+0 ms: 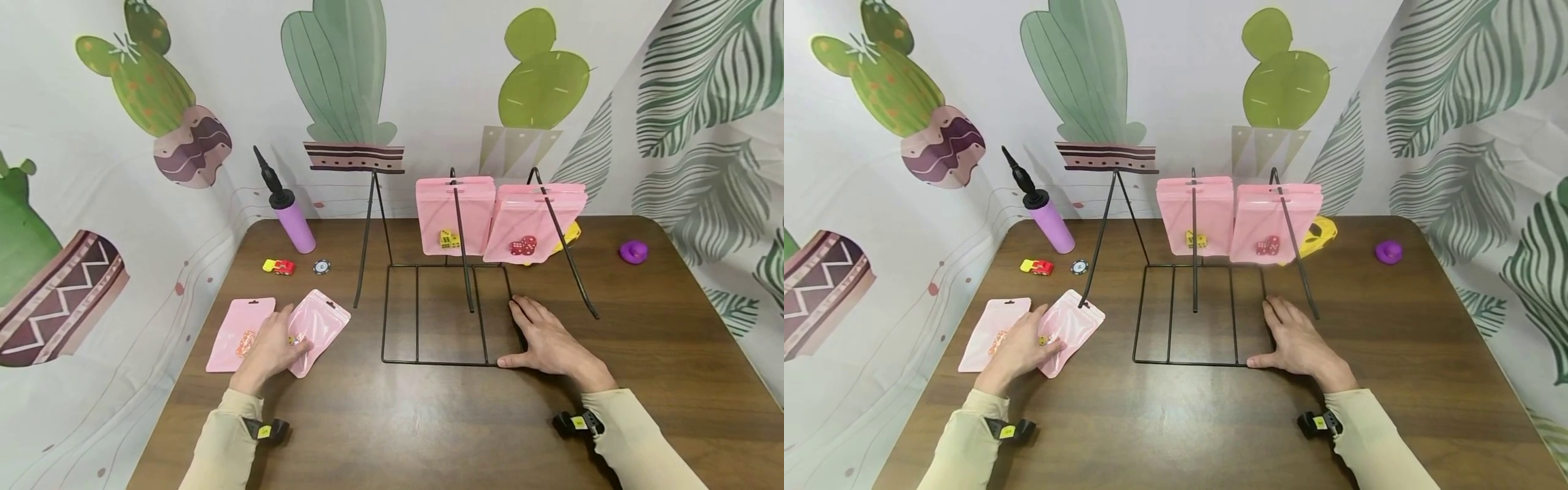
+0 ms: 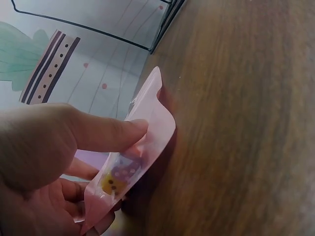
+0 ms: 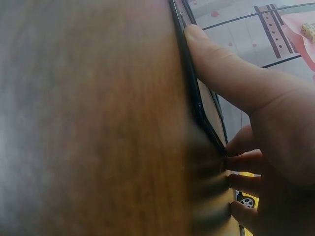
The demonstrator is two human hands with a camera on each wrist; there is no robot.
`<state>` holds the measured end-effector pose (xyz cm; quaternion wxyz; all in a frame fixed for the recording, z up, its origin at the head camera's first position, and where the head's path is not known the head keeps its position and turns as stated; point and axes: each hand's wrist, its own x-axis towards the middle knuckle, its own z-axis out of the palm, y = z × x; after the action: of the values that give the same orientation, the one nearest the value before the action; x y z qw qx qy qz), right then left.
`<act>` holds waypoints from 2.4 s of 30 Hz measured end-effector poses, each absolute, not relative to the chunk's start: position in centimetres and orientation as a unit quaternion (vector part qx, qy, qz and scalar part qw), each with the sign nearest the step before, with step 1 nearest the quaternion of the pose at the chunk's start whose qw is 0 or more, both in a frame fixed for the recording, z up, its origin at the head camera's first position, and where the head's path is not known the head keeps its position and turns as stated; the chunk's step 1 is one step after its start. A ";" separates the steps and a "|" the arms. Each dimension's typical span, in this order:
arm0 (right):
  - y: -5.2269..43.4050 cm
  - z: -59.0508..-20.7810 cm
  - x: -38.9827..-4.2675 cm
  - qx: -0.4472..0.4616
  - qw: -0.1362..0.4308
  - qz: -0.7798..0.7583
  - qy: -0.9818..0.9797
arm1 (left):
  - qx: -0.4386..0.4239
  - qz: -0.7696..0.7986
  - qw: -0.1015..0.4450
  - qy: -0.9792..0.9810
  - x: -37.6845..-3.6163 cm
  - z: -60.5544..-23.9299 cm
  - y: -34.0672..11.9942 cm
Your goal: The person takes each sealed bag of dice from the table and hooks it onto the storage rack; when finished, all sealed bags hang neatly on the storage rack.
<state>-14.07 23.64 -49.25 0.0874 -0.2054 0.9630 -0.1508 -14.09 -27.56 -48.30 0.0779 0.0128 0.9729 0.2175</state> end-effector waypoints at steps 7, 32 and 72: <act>23.7 -49.3 -14.2 -0.204 0.088 -0.155 0.963 | 0.018 0.224 0.075 0.971 -14.1 -48.8 -27.7; 23.7 -49.2 -14.1 -0.206 0.084 -0.155 0.962 | 0.017 0.260 -0.031 0.965 -12.5 -47.8 -26.9; 23.7 -49.2 -14.1 -0.211 0.077 -0.155 0.962 | 0.304 0.402 -0.419 0.756 -7.2 -39.1 -18.8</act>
<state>-14.08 23.70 -49.24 0.0773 -0.2113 0.9620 -0.1550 -7.24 -18.84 -39.14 -0.4186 0.3043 0.7556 0.4016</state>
